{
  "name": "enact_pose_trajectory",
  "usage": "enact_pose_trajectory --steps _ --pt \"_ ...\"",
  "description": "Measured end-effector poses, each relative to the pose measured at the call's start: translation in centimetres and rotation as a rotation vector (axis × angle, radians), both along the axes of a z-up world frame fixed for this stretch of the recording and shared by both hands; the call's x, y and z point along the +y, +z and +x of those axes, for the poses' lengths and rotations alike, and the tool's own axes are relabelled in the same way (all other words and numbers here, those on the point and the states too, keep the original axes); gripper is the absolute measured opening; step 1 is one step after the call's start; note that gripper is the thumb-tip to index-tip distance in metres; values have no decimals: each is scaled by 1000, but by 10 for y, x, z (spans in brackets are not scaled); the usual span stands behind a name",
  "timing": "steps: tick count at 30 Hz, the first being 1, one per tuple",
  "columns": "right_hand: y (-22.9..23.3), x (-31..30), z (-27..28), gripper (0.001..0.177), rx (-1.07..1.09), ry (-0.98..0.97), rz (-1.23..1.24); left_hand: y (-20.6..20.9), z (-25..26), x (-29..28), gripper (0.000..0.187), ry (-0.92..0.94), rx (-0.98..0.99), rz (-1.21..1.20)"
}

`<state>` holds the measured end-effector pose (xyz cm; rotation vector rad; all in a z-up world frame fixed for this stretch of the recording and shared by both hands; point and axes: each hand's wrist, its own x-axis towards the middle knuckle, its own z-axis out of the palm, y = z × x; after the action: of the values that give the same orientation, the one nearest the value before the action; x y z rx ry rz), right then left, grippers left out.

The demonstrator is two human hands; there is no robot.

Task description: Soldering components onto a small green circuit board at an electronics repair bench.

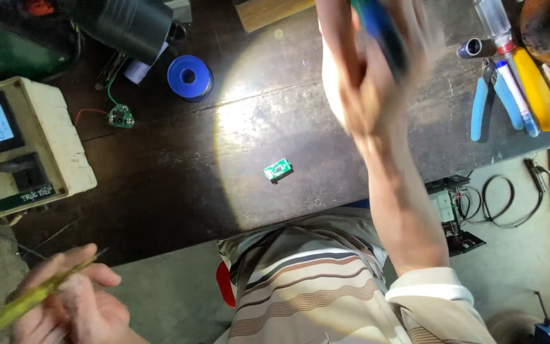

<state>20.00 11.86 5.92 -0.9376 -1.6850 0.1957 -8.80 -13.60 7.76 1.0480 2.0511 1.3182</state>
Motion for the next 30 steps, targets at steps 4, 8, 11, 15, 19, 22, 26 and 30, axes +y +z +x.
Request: enact_pose_trajectory --steps 4,8,11,15,19,22,26,30 --pt "1 -97 16 26 401 192 -149 15 16 20 34 -30 114 89" --pt "-54 -157 49 35 805 396 -170 16 23 45 31 -242 189 147" --pt "-73 -143 55 33 808 394 -259 -50 8 59 36 -352 -35 327" --pt "-74 -127 40 21 942 -37 -401 -51 47 89 18 -481 -87 297" --pt "-48 -75 25 23 675 9 -517 -56 62 113 27 -505 -300 289" --pt "-45 -27 20 17 498 66 -414 -56 63 124 24 -533 -211 339" --pt "-47 24 21 20 367 134 -195 -44 60 140 23 -457 -76 383" --pt "-56 51 12 26 580 266 -185 -1 59 185 13 -272 -63 723"
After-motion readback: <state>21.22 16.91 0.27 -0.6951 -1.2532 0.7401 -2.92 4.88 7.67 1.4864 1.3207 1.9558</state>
